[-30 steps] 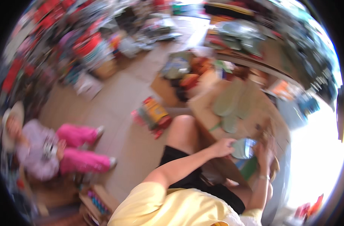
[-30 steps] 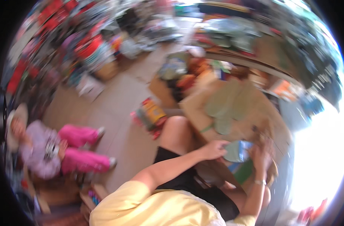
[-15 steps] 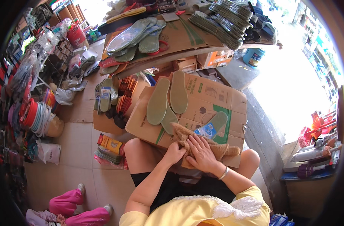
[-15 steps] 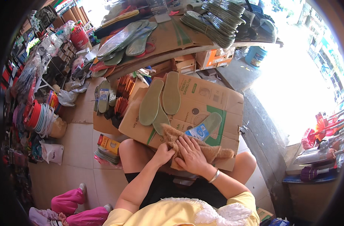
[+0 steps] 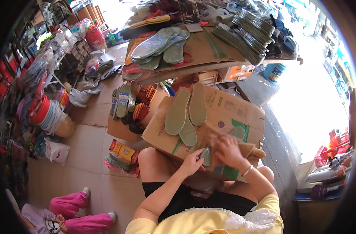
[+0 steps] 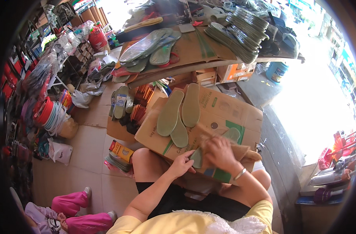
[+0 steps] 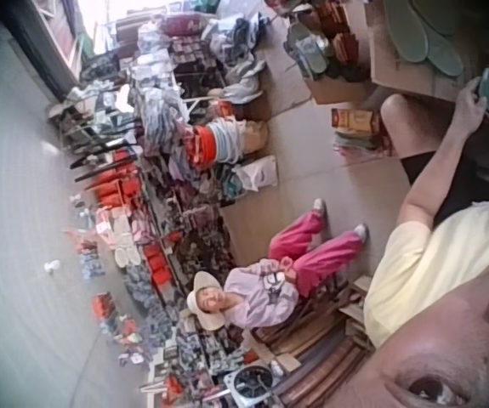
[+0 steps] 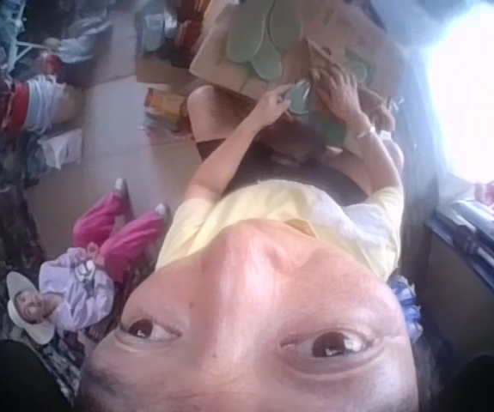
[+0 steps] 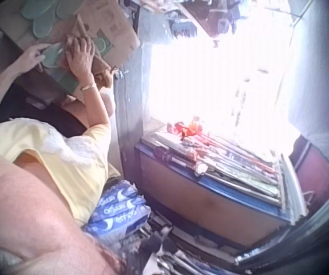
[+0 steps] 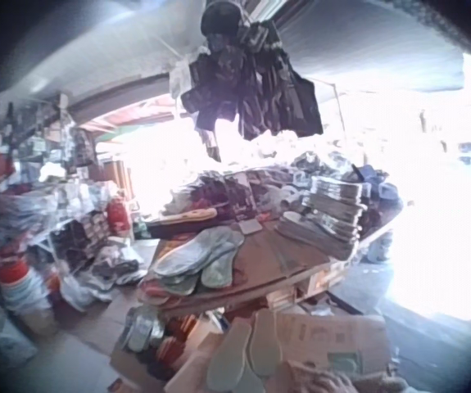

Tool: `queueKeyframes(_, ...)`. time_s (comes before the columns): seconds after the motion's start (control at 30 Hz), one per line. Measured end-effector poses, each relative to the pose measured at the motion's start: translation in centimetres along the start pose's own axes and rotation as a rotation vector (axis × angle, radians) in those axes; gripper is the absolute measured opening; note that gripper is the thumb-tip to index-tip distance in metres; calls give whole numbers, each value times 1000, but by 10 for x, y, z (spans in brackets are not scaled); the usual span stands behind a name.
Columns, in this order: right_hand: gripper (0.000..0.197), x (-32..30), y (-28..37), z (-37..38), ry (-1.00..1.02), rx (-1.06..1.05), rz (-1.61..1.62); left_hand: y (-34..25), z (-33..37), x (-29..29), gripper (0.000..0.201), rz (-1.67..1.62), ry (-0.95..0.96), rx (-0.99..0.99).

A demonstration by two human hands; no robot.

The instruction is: The person cleans and inspects several shoe insoles using a cloth, then trims one with scissors, and finally organizes them into boxes along with other packaged items.

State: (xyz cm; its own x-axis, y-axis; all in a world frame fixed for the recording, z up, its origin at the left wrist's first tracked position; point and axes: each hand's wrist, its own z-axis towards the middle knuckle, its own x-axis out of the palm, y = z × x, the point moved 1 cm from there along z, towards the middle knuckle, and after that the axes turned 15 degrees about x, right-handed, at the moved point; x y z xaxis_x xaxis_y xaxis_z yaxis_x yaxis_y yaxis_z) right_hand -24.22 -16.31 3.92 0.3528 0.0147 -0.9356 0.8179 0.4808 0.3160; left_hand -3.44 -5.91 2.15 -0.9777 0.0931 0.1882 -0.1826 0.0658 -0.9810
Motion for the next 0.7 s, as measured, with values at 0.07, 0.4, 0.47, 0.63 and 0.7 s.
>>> queueKeyframes(0.07, 52, -4, 41, -9, 35, -197, 140, 7, -1, -1, 41, 81, -35, 59)
queueKeyframes(0.4, 48, -47, 32, 7, 79, -408, 113, -26, -27, 17, 27, 913, 58, 426)
queueKeyframes(0.47, 39, -52, 7, 8, 137, -317, 82, -38, -29, 17, 39, 988, 60, 568)
queueKeyframes(0.63, 33, -66, -34, -3, 69, -129, 13, -49, -27, 14, 54, 1098, 124, 725)
queueKeyframes(0.7, 35, -61, -16, -5, 85, -182, -14, -50, -25, 17, 51, 1105, 123, 728)
